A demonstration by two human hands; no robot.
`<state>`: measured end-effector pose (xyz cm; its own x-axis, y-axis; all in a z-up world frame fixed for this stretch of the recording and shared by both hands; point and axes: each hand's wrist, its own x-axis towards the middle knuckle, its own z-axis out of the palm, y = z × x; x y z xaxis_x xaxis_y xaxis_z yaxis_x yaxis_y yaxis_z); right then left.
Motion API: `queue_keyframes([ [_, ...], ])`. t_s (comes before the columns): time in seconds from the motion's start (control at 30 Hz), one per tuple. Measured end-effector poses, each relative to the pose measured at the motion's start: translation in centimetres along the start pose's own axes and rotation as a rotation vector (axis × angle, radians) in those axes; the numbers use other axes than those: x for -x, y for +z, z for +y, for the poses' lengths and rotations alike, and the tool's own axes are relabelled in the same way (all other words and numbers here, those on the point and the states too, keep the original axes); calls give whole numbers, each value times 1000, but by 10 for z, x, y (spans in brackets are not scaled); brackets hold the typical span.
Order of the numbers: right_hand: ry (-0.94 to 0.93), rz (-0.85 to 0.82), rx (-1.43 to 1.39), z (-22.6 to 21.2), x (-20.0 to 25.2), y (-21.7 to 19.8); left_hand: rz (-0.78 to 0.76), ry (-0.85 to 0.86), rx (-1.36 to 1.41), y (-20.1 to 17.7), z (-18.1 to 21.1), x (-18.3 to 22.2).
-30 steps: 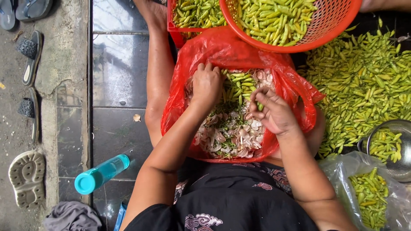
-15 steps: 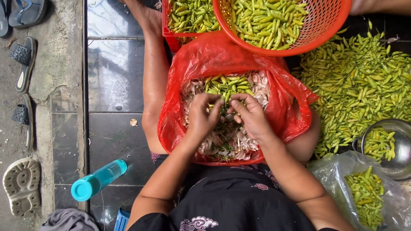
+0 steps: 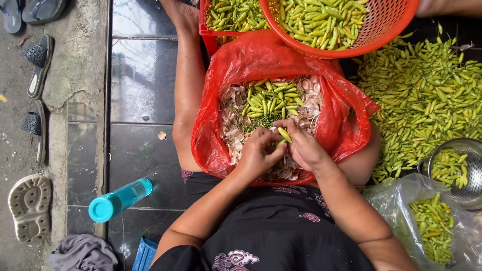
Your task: Removing stems from green chilies by hand and placing them into a plastic bag.
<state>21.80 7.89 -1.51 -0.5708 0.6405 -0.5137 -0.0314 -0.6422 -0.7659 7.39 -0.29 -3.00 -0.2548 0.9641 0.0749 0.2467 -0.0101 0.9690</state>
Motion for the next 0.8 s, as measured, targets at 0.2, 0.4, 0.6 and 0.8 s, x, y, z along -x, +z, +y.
queue_keyframes([
  [0.2, -116, -42, 98, 2, 8, 2, 96, -277, 569, -21, 3, -9],
  [0.4, -293, 38, 155, 4, 8, 14, 75, -317, 677, -26, -18, -3],
  [0.6, -230, 3, 41, 22, -4, -6, 23, -502, 955, -19, -18, -5],
  [0.8, -81, -112, -276, 22, -11, -38, -77, -211, 143, -42, -19, -33],
])
